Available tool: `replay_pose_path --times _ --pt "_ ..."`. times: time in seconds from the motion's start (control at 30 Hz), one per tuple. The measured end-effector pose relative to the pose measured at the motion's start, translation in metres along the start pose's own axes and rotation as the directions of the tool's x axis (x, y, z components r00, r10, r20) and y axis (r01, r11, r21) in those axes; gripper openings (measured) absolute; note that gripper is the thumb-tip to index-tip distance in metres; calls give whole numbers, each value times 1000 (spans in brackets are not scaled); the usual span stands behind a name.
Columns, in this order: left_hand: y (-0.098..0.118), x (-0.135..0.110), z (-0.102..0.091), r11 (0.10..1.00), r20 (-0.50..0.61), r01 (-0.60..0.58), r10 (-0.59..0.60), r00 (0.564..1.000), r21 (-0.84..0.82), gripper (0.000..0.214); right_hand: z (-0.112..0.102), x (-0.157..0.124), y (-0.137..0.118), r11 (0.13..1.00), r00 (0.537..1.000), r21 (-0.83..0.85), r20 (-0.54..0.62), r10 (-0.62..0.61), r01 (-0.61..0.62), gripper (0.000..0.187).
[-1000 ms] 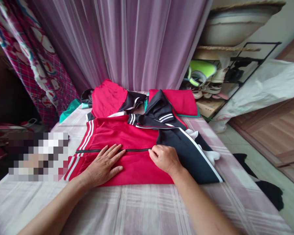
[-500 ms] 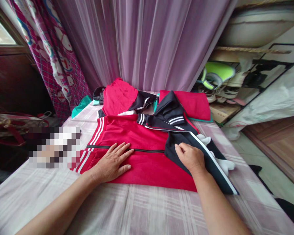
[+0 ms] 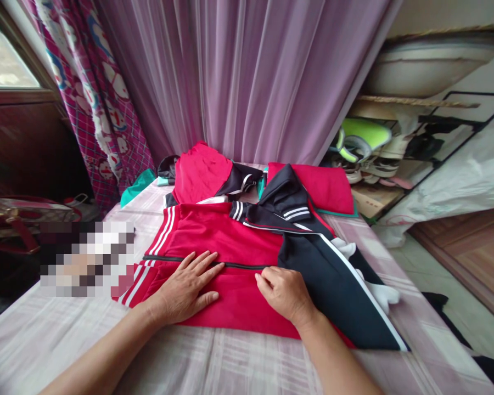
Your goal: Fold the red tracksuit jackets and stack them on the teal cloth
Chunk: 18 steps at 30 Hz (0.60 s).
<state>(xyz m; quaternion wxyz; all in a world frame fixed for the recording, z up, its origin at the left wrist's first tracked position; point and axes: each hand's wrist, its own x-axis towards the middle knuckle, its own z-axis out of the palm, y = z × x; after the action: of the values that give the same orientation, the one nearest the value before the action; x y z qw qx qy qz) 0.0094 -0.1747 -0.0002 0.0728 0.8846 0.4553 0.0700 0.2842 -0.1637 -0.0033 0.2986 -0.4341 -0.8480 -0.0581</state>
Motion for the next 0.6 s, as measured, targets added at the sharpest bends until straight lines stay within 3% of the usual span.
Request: replay_pose_path --times 0.17,0.27,0.47,0.6 --pt "-2 -1 4 1000 -26 -10 11 1000 12 65 -4 -4 17 996 996 65 -60 68 -65 44" --pt "-2 -1 2 1000 -21 -10 11 1000 10 66 -8 -6 28 998 994 -31 -97 56 -60 47" --pt "1 0 -2 1000 14 3 -3 1000 17 66 -3 -10 37 977 998 -205 -19 61 -64 49" --pt "0 0 2 1000 -14 -2 2 1000 20 66 -10 -13 45 964 986 -234 -133 98 -127 50"
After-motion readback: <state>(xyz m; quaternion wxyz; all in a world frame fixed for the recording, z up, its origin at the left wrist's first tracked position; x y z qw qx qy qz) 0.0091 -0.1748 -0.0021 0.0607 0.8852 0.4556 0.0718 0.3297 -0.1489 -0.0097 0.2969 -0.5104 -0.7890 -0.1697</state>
